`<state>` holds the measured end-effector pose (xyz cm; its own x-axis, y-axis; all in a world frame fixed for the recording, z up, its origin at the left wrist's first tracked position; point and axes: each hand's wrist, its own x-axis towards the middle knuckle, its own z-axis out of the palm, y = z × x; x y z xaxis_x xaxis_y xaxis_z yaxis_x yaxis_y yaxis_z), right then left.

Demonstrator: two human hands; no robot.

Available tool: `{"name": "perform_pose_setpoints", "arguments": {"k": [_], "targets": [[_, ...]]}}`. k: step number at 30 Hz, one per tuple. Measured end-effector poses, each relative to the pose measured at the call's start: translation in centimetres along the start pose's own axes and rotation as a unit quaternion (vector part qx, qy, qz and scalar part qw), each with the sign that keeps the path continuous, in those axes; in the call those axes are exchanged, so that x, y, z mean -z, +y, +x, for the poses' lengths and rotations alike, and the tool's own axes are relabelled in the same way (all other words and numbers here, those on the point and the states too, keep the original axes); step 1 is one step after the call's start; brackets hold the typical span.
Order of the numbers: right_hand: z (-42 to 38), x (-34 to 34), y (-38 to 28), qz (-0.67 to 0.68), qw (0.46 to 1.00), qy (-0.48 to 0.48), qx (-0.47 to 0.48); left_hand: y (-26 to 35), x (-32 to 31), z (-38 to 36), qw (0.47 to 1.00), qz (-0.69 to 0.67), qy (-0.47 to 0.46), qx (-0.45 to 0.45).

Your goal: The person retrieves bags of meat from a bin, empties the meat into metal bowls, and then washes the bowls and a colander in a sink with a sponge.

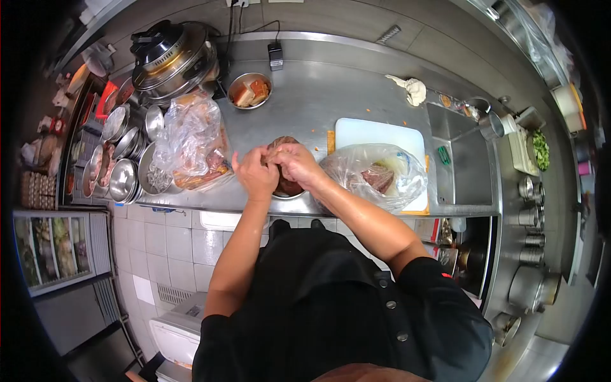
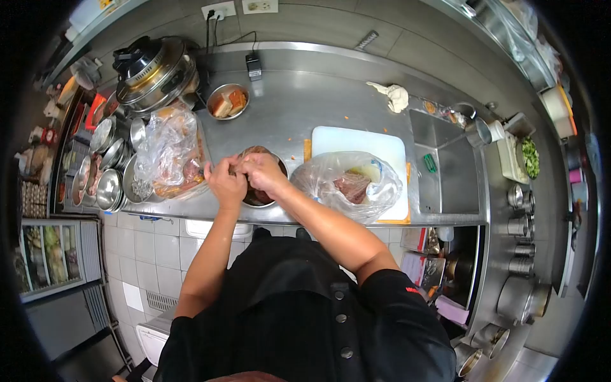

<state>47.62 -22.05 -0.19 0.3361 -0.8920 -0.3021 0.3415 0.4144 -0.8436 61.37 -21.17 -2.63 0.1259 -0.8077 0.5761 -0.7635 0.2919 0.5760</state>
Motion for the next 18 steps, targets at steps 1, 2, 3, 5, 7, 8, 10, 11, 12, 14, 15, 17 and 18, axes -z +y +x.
{"name": "perform_pose_setpoints", "arguments": {"k": [1, 2, 3, 5, 7, 8, 10, 11, 12, 14, 15, 17, 18], "targets": [[-0.1, 0.2, 0.5, 0.024, 0.999, -0.009, -0.034, -0.1, -0.1, 0.4, 1.0, -0.002, -0.003, -0.002], [-0.2, 0.3, 0.5, 0.026, 0.999, -0.007, -0.035, -0.2, -0.2, 1.4, 0.991, 0.037, -0.088, 0.09], [-0.3, 0.4, 0.5, 0.019, 1.0, 0.009, -0.014, -0.3, -0.3, 2.3, 0.965, 0.076, -0.17, 0.182], [0.3, 0.8, 0.3, -0.056, 0.987, -0.002, 0.153, 0.3, 0.3, 4.3, 0.972, 0.023, -0.186, 0.144], [1.2, 3.3, 0.8, -0.384, 0.872, 0.125, 0.276, 0.4, 1.9, 4.4, 0.975, -0.015, -0.191, 0.112], [1.1, 2.6, 0.0, -0.479, 0.805, 0.198, 0.288, 1.3, 1.7, 4.1, 0.989, 0.023, -0.143, 0.043], [0.5, 2.1, -0.3, -0.47, 0.802, 0.282, 0.238, 1.6, 1.9, 3.4, 0.989, 0.089, -0.118, -0.002], [0.7, 2.8, 0.2, -0.479, 0.788, 0.304, 0.241, 1.1, 2.1, 2.9, 0.989, 0.093, -0.113, 0.001], [1.0, 3.4, 0.5, -0.486, 0.773, 0.326, 0.245, 0.5, 2.4, 2.5, 0.99, 0.09, -0.104, 0.029], [1.4, 4.4, 0.3, -0.464, 0.779, 0.334, 0.257, -0.9, 3.3, 1.9, 0.99, 0.092, -0.092, 0.061], [1.4, 4.9, 0.1, -0.444, 0.781, 0.35, 0.266, -1.7, 4.0, 1.7, 0.987, 0.101, -0.094, 0.087], [1.4, 6.6, -0.4, -0.436, 0.78, 0.363, 0.263, -2.5, 5.2, 1.7, 0.983, 0.111, -0.091, 0.112], [1.6, 7.2, -0.6, -0.43, 0.777, 0.379, 0.259, -2.6, 5.8, 1.7, 0.977, 0.118, -0.113, 0.138]]}}
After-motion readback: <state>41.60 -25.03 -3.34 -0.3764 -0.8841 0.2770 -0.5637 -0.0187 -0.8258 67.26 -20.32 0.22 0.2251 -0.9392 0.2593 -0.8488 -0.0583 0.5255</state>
